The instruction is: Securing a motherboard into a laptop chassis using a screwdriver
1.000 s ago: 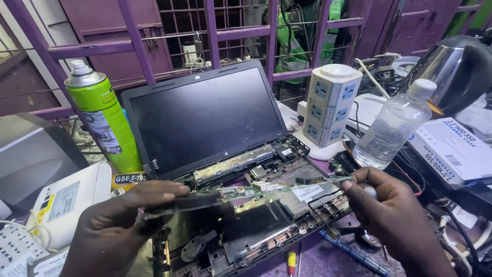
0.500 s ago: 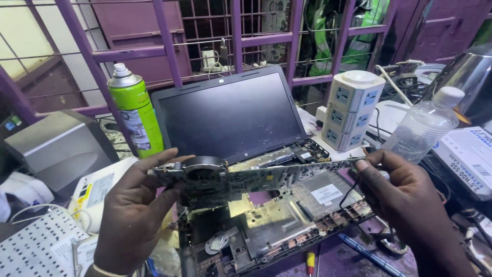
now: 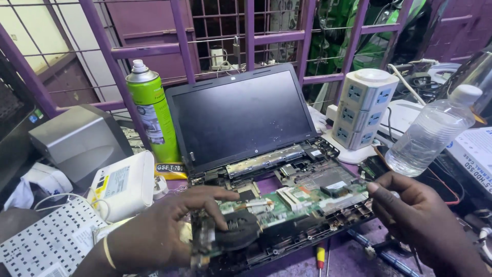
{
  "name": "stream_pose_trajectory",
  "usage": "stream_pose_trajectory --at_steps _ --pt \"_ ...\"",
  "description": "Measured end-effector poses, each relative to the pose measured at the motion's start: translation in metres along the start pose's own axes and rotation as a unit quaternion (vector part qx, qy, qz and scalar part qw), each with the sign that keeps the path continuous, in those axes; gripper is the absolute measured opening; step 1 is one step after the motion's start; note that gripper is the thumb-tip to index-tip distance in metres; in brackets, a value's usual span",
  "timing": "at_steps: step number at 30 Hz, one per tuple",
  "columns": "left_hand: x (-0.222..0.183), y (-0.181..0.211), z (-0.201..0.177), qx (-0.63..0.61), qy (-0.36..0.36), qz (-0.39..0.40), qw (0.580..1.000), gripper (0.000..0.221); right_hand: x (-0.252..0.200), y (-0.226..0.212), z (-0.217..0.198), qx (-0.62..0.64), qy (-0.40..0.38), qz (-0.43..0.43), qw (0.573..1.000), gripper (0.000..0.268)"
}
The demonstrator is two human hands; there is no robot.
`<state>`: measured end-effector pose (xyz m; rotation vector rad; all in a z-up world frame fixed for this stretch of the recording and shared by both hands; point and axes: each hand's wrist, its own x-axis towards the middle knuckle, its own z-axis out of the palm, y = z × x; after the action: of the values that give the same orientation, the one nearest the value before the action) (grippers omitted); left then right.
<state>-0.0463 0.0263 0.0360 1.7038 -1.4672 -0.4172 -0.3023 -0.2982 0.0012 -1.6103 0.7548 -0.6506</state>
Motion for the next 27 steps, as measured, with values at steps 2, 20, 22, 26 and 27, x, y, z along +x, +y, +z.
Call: stream_pose_trajectory --at_steps 2,20,22,26,27 --pt "0.0 -0.013 0.004 0.063 -0.077 -0.025 0.995 0.052 -0.004 0.007 -0.004 -0.002 0.0 0.023 1.0 0.033" --pt "0.007 -0.038 0.003 0.216 -0.053 -0.196 0.955 0.085 0.011 0.087 -0.038 -0.03 -0.047 0.111 0.992 0.021" --pt "0.008 -0.033 0.005 0.229 -0.043 -0.222 0.947 0.094 0.008 0.082 -0.036 -0.077 -0.04 0.11 0.99 0.023" --pt "0.006 -0.031 0.004 0.227 -0.043 -0.233 0.945 0.102 0.004 0.077 -0.03 -0.093 -0.01 0.126 0.988 0.019" --pt "0.006 -0.032 0.004 0.229 -0.042 -0.232 0.945 0.102 0.003 0.073 -0.029 -0.108 -0.006 0.141 0.984 0.02"
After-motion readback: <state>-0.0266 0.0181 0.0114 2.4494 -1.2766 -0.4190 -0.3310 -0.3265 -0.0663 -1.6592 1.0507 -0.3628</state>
